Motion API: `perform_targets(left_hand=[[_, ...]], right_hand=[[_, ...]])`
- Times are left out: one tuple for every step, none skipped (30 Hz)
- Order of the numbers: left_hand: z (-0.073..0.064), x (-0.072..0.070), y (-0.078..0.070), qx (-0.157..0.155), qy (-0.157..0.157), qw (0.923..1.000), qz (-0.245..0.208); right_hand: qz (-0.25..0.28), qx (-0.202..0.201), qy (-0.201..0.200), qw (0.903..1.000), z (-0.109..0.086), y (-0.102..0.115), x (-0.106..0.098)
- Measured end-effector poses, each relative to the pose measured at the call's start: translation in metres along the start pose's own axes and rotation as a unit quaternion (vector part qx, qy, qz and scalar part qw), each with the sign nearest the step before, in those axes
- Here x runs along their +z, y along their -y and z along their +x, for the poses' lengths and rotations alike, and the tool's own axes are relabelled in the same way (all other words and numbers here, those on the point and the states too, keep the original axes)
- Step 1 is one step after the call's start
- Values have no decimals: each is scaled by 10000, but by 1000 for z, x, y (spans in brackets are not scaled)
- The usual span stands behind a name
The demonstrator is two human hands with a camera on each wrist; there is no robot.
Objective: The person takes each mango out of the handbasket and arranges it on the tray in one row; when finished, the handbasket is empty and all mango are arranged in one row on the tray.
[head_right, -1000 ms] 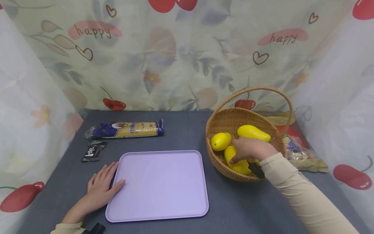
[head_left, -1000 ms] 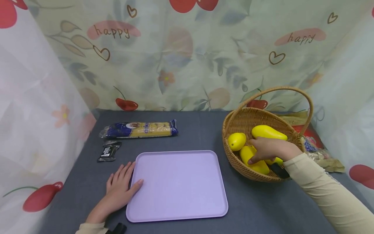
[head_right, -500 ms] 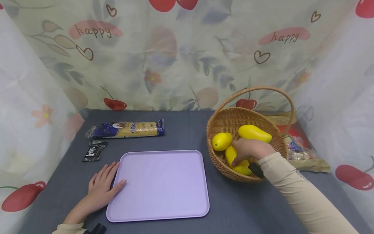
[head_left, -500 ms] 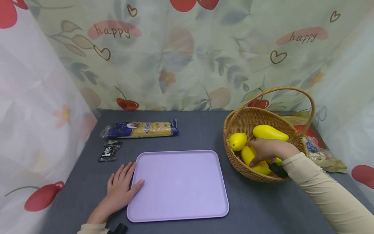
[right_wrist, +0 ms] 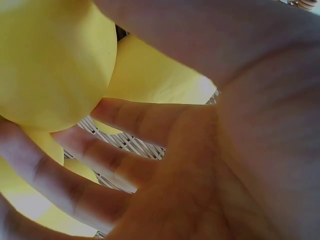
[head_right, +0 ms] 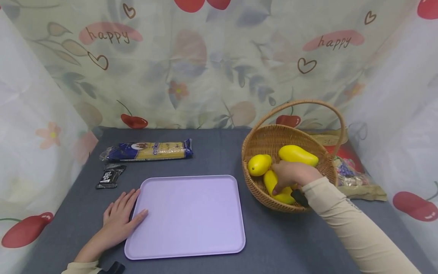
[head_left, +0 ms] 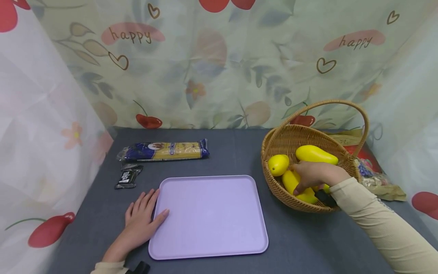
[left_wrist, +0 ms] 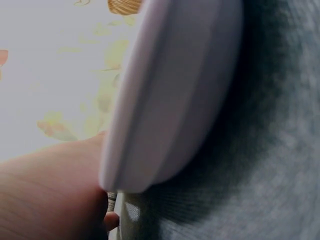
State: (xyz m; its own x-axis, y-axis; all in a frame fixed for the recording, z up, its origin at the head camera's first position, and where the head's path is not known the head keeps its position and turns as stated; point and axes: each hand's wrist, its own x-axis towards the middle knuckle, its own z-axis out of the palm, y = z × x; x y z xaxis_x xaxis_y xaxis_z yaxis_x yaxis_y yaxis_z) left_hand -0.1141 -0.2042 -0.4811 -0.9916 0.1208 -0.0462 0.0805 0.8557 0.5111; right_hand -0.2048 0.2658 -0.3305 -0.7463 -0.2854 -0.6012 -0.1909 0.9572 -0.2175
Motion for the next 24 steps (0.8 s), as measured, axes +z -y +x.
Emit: perform_targets(left_hand=[[0, 0, 0, -6, 2, 10000, -5], [0, 0, 0, -12, 9, 10000, -9], [-1, -1, -1, -10, 4, 10000, -22], [-1, -1, -1, -11, 9, 10000, -25], [-1, -1, -1, -6, 2, 10000, -32], [-1, -1, -2, 2, -6, 10000, -25], [-1, -2, -2, 9, -16, 10000, -33], [-2, -2, -2, 23, -29, 10000, -40], [-1, -2, -2, 28, -36, 10000, -35], [-2, -2, -2, 27, -40, 10000, -9], [-2, -2, -3, 36, -60, 10000, -17], [-2, -1, -3, 36, -62, 10000, -22], [-2, -1, -3, 45, -71, 10000, -47], [-2, 0, -4, 57, -69, 10000, -30], [-2, 1, -4, 63, -65, 10000, -31], [-1, 1, -4, 77, -74, 9999, -46], [-1, 2, -5, 83, -73, 9999, -63], [0, 2, -5, 84, -69, 9999, -65], [0, 3, -5, 88, -79, 9999, -48], [0, 3, -4, 88, -96, 9999, -15], [0, 2, -3, 72, -112, 9999, -14], [0, 2, -3, 58, -121, 9999, -12], [-1, 2, -2, 46, -124, 9999, -8], [-1, 1, -1, 27, -116, 9999, 1]], right_hand=[[-46, -21, -10, 10000, 0, 0, 0], [-102, -36, -15, 9999, 0, 0, 0], [-131, -37, -8, 9999, 0, 1, 0], [-151, -41, -2, 9999, 0, 1, 0], [-159, -46, 4, 9999, 0, 0, 0], [-169, -54, 11, 9998, 0, 0, -1], [-174, -54, 17, 9998, 1, 0, -1], [-176, -52, 24, 9998, 1, 0, -1], [-165, -41, 28, 9999, 1, 1, -1], [-161, -32, 37, 9999, 1, 1, -1], [-155, -26, 51, 9999, 0, 1, -1], [-147, -10, 81, 9999, 0, 0, -1], [-134, 15, 107, 9999, -1, 0, -1], [-109, 43, 141, 9998, -2, 0, -1], [-84, 72, 182, 9998, -3, -1, -2], [-72, 85, 223, 9997, -5, -2, -3], [-44, 112, 262, 9996, -6, -3, -4], [-10, 147, 303, 9994, -7, -4, -5], [10, 162, 328, 9993, -9, -4, -6], [21, 161, 361, 9992, -10, -5, -7], [15, 142, 385, 9992, -11, -5, -8], [0, 135, 405, 9991, -12, -5, -10], [8, 138, 430, 9990, -12, -5, -11], [-4, 123, 448, 9989, -13, -4, -12]])
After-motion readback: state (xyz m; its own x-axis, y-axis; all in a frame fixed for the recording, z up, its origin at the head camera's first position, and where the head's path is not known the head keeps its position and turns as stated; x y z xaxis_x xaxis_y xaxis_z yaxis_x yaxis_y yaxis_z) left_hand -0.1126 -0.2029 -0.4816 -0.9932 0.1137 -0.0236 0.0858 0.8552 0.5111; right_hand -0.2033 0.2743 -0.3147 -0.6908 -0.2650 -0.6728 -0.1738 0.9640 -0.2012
